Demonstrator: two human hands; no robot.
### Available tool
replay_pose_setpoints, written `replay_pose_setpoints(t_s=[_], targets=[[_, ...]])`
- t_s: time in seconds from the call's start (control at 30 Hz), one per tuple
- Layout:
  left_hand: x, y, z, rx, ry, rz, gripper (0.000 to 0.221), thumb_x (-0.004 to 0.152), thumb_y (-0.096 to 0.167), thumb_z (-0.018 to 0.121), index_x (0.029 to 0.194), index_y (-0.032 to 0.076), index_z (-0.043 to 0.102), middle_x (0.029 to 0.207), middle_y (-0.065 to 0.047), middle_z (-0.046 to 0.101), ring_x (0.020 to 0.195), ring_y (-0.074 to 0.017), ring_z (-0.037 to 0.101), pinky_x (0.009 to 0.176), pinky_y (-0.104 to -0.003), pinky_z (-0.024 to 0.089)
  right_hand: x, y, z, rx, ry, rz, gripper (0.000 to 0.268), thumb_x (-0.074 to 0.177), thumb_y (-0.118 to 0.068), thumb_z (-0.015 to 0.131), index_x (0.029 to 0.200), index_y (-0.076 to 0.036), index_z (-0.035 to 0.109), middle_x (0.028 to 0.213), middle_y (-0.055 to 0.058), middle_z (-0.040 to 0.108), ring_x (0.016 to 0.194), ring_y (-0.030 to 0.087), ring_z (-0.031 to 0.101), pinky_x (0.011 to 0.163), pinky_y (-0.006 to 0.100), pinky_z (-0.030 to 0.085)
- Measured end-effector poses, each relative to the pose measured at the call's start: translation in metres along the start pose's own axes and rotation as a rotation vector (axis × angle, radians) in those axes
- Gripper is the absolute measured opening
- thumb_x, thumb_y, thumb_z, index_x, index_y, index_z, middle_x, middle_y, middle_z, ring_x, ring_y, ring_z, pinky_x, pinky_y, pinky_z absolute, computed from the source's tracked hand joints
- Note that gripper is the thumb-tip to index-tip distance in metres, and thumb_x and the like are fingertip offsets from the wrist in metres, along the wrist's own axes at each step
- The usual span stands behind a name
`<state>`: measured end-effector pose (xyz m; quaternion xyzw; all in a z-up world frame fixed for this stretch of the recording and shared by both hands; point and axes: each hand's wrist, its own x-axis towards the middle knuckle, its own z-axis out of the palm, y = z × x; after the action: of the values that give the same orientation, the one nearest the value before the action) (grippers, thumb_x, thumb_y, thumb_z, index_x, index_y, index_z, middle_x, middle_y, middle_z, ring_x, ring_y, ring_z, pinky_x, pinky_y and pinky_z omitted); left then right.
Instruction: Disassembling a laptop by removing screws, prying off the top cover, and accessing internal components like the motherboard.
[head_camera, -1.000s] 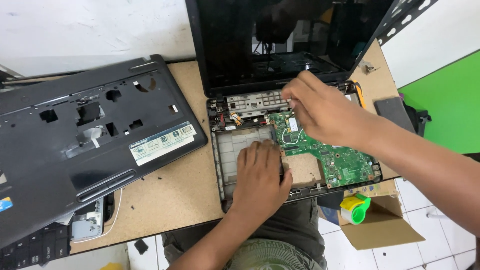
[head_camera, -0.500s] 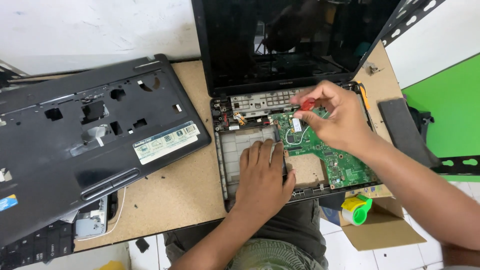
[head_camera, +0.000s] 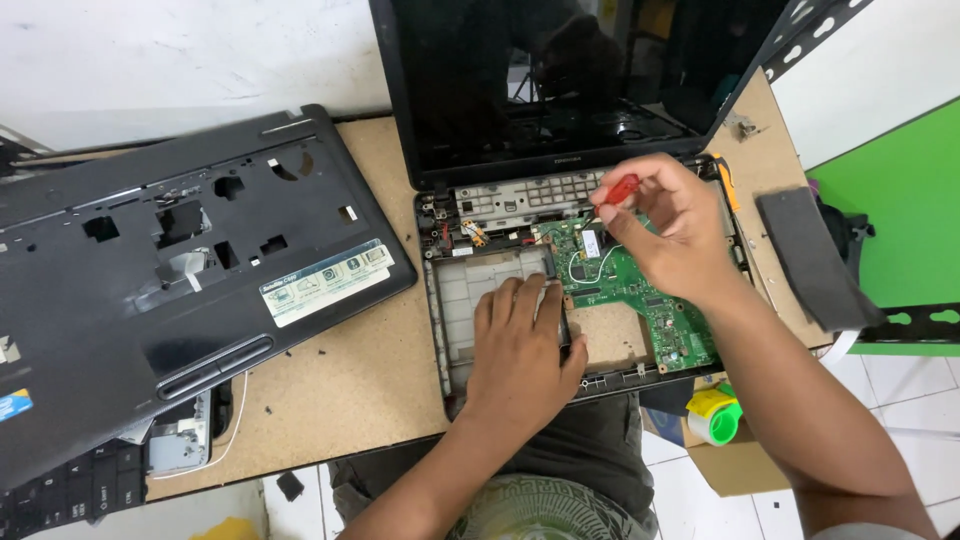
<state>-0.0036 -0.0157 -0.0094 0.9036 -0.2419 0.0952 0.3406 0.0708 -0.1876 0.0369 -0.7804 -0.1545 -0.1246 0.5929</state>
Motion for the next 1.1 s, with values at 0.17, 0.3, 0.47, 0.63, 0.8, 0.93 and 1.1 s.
replay_pose_setpoints(t_s=[0.17,0.3,0.47,0.63,0.8,0.93,1.1], targets=[[0.001,0.000,-0.002,-0.029,-0.030,-0.023,0.049,0.079,0.023,0.063,0.116,-0.009,0.058,0.118,-0.027,0.049,0.117,-0.0397,0.040,0.097,-0.053,0.029,0.000,0.000,-0.002,0.009,0.018,-0.035,0.023,0.086,0.007,0.063,0.108,0.005,0.058,0.088,0.015,0.065,0.074,0.015,0.060,0.072,0.030,0.052],[0.000,-0.001,-0.002,-0.013,-0.043,-0.017,0.049,0.080,0.024,0.061,0.116,-0.009,0.058,0.118,-0.026,0.049,0.118,-0.0394,0.039,0.098,-0.053,0.028,-0.004,0.002,-0.015,0.021,0.081,-0.085,0.024,0.090,0.006,0.061,0.113,0.008,0.053,0.091,0.018,0.063,0.078,0.017,0.062,0.074,0.030,0.053],[-0.001,-0.002,-0.003,0.032,-0.066,-0.007,0.048,0.082,0.027,0.060,0.117,-0.006,0.056,0.122,-0.023,0.050,0.118,-0.0379,0.040,0.098,-0.053,0.030,-0.019,-0.010,-0.035,-0.005,0.075,-0.104,0.021,0.093,0.006,0.058,0.113,0.005,0.050,0.094,0.016,0.061,0.083,0.019,0.063,0.079,0.030,0.056],[0.000,-0.003,-0.003,0.089,-0.098,0.001,0.051,0.085,0.032,0.059,0.120,-0.004,0.054,0.126,-0.019,0.049,0.119,-0.0364,0.041,0.098,-0.053,0.032,-0.040,-0.004,-0.053,0.057,0.074,-0.078,0.015,0.100,0.005,0.052,0.113,-0.001,0.049,0.092,0.008,0.059,0.081,0.017,0.066,0.075,0.025,0.060],[-0.001,-0.005,0.001,0.096,-0.124,-0.006,0.051,0.087,0.033,0.056,0.123,-0.003,0.053,0.130,-0.020,0.048,0.122,-0.0381,0.040,0.099,-0.054,0.031,-0.053,-0.002,-0.059,0.217,0.191,0.027,0.019,0.099,0.007,0.050,0.114,-0.005,0.047,0.086,0.004,0.058,0.089,0.020,0.067,0.088,0.034,0.063],[-0.001,-0.004,0.000,0.114,-0.096,0.006,0.049,0.086,0.034,0.057,0.120,-0.001,0.055,0.125,-0.018,0.050,0.118,-0.0349,0.043,0.097,-0.052,0.033,-0.055,0.008,-0.056,0.090,0.229,0.113,0.019,0.097,0.003,0.055,0.110,-0.005,0.045,0.089,0.008,0.062,0.086,0.020,0.066,0.091,0.037,0.061],[-0.001,-0.003,0.000,0.129,-0.086,0.004,0.050,0.085,0.034,0.058,0.120,-0.001,0.056,0.125,-0.017,0.051,0.118,-0.0342,0.043,0.098,-0.051,0.033,-0.059,0.025,-0.068,0.112,0.361,0.277,0.019,0.094,0.002,0.061,0.100,-0.007,0.045,0.096,0.018,0.065,0.089,0.025,0.069,0.069,0.029,0.061]])
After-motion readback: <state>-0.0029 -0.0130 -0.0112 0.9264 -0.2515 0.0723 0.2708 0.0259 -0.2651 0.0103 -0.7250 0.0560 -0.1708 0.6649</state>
